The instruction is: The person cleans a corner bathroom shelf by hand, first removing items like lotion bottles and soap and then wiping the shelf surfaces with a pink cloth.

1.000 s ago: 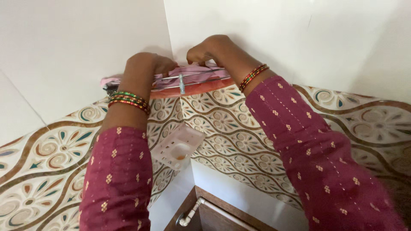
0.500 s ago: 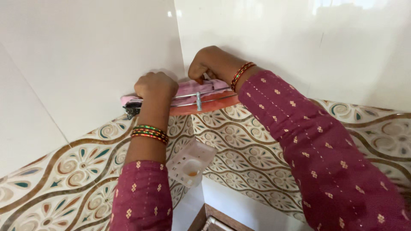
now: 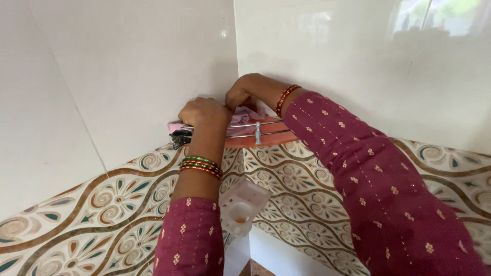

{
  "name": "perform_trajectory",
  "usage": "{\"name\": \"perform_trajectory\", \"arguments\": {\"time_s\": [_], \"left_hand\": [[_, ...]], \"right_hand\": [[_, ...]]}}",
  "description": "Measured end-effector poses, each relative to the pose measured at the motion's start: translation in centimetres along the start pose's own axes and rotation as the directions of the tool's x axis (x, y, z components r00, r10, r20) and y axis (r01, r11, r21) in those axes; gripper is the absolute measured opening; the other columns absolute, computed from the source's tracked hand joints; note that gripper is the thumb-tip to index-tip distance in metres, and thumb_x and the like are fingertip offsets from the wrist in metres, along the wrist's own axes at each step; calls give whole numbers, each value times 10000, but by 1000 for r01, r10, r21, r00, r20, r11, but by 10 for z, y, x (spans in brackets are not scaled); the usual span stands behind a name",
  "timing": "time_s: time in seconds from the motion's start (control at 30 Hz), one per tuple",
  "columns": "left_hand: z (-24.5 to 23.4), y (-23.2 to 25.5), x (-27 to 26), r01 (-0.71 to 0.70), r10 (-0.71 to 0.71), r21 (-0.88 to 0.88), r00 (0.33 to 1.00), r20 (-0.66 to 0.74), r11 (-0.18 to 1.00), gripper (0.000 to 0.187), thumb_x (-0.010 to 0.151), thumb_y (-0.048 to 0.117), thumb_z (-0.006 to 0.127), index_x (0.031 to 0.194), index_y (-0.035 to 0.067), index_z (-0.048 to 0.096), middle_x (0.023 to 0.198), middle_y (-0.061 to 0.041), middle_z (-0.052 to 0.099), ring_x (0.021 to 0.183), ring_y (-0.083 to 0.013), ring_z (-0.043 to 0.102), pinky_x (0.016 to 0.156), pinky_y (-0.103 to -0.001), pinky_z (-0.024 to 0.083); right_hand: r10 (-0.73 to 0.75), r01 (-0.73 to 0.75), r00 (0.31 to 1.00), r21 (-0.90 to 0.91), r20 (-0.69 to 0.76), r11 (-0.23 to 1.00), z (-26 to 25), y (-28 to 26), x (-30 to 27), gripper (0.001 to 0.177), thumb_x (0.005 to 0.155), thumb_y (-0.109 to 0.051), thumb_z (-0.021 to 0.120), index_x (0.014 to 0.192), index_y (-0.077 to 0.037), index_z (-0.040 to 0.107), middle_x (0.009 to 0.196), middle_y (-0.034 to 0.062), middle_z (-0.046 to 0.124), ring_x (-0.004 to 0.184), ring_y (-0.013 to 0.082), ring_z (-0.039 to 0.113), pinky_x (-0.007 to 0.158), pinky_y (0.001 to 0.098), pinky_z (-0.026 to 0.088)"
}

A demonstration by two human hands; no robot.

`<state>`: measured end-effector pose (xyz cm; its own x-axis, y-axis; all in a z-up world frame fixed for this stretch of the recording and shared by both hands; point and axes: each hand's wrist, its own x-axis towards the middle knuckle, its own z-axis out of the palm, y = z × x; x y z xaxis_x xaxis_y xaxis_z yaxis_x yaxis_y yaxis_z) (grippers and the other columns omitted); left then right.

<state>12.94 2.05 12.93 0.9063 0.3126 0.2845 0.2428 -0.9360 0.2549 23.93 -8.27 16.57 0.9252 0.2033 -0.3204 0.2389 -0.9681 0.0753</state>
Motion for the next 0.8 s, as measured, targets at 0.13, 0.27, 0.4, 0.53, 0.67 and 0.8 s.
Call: {"name": "perform_trajectory", "arguments": {"time_s": [0.13, 0.27, 0.4, 0.53, 0.67, 0.8], "left_hand": [[13, -3, 12, -77, 81, 55, 994, -69, 996, 472, 916, 467, 665, 1300, 197, 712, 1383, -67, 644, 1250, -270, 638, 860, -436, 583], [15, -5, 9, -190, 196, 69, 976, -99, 979, 499, 894, 518, 661, 1270, 197, 730, 1369, -84, 651, 1276, -276, 612, 922, -426, 564], [7, -5, 6, -269, 272, -42, 961, 53, 962, 745, 852, 734, 614, 1288, 136, 702, 1352, -117, 668, 1249, -299, 639, 999, -435, 526], [3, -8, 5, -258, 266, -139, 963, 39, 956, 841, 867, 799, 543, 1266, 83, 727, 1325, -179, 694, 1243, -341, 648, 1032, -462, 512], [-6, -6, -8, -219, 226, -144, 974, 27, 965, 895, 846, 853, 486, 1290, 109, 708, 1329, -163, 660, 1261, -352, 607, 1024, -479, 494], [-37, 3, -32, -225, 235, -69, 947, 217, 972, 862, 883, 840, 333, 1337, 201, 692, 1295, -96, 730, 1245, -303, 640, 1052, -484, 475]], "right_hand": [[-30, 30, 999, -12, -25, 999, -6, 17, 10, 428, 981, -413, 574, 1062, 2, 508, 746, 114, 527, 682, 255, 511, 726, 459, 482], [-101, 88, 991, 137, 91, 987, -5, 45, 24, 296, 988, -279, 587, 1036, 11, 553, 723, 60, 345, 640, 231, 335, 659, 442, 442], [-136, 97, 987, 359, 87, 928, 11, 77, -6, 315, 996, -234, 619, 1080, 69, 614, 802, 96, 504, 708, 238, 499, 730, 435, 574], [-166, 152, 986, 426, -5, 892, 33, 97, -52, 455, 956, -313, 636, 1218, 59, 656, 1018, 152, 665, 888, 263, 647, 805, 434, 591], [-139, 163, 985, 276, -103, 947, 43, 103, -87, 743, 978, -601, 538, 1300, 58, 658, 1249, 212, 601, 1082, 284, 567, 865, 446, 531], [-39, 54, 998, 345, -50, 937, 46, 102, -118, 1084, 942, -834, 340, 1240, 141, 710, 894, 229, 505, 858, 330, 476, 725, 452, 520]]}}
